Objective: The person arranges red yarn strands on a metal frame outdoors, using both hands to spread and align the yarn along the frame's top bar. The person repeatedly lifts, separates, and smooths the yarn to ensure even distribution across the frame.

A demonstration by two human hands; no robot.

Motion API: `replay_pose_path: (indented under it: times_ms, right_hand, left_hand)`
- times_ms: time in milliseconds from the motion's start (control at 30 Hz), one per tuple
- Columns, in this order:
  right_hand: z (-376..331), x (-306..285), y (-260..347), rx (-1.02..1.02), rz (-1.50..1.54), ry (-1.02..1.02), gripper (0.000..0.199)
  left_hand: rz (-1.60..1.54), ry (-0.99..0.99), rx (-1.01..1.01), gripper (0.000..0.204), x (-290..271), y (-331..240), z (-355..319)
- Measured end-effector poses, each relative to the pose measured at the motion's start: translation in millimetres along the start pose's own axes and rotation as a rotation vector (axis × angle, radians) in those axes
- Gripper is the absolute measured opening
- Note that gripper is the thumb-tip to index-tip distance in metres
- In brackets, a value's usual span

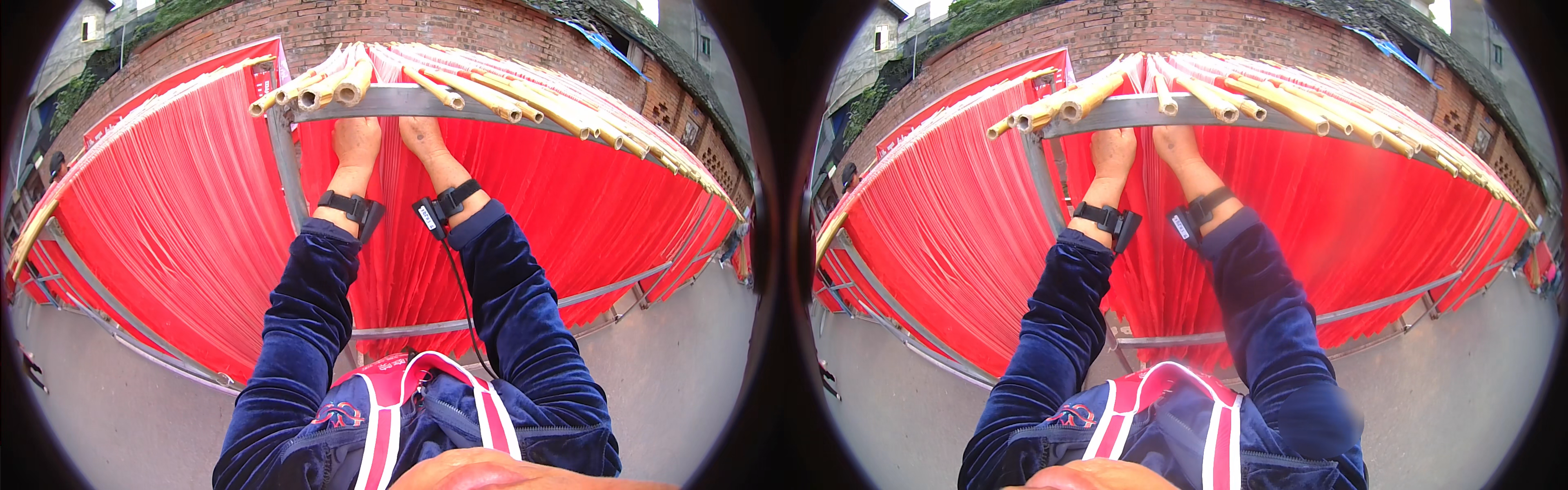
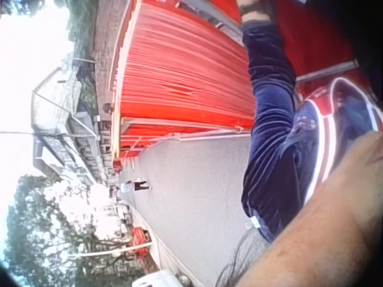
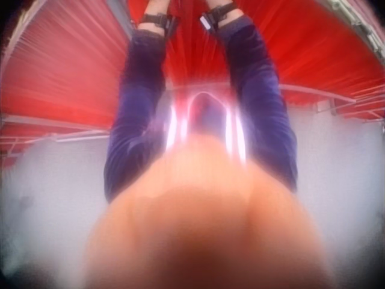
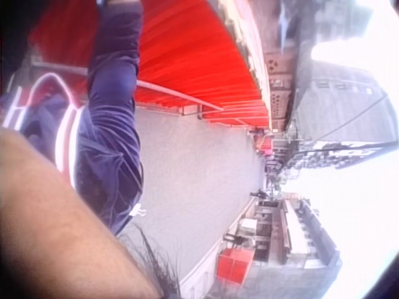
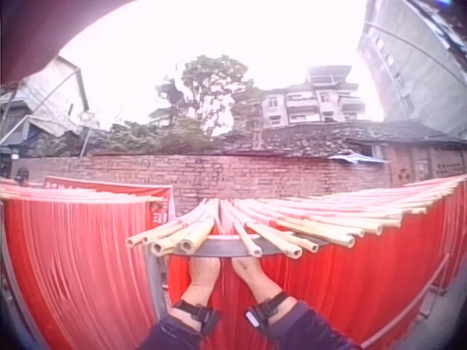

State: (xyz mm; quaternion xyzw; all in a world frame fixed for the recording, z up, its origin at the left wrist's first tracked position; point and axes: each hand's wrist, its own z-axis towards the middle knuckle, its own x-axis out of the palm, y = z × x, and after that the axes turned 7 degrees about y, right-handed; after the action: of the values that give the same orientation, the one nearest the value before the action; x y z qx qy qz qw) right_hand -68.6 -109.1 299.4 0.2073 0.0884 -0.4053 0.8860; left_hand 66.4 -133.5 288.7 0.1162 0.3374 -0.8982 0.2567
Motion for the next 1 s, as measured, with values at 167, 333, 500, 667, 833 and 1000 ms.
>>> replay_pose_path:
  times_ms: [167,333,500,667,833,1000]
  right_hand:
    - [-12.2,-12.7,-3.2,-0.033,-0.131,-0.091,0.022]
    - [-8.3,-33.8,-0.2,-0.224,-0.560,-0.120,0.031]
    - [-11.2,-40.3,2.9,-0.167,-0.695,-0.060,0.025]
    - [-49.7,-6.1,5.0,0.181,-0.400,0.003,0.038]
    - [-181.5,35.0,-16.7,0.404,-0.311,0.240,0.039]
    - [-279.4,64.3,-38.9,0.517,-0.249,0.497,0.031]
  left_hand:
    - [-0.333,-0.330,0.017,0.031,7.5,10.9,-0.4]
    - [-0.409,-0.505,-0.005,0.030,15.7,9.8,0.7]
    - [-0.372,-0.534,0.136,0.023,17.9,15.4,-2.8]
    - [-0.320,-0.385,0.209,0.025,27.8,37.7,-35.3]
    - [-0.157,-0.138,0.156,0.033,52.1,86.4,-146.6]
    - [-0.027,0.279,-0.098,0.020,71.8,148.7,-263.7]
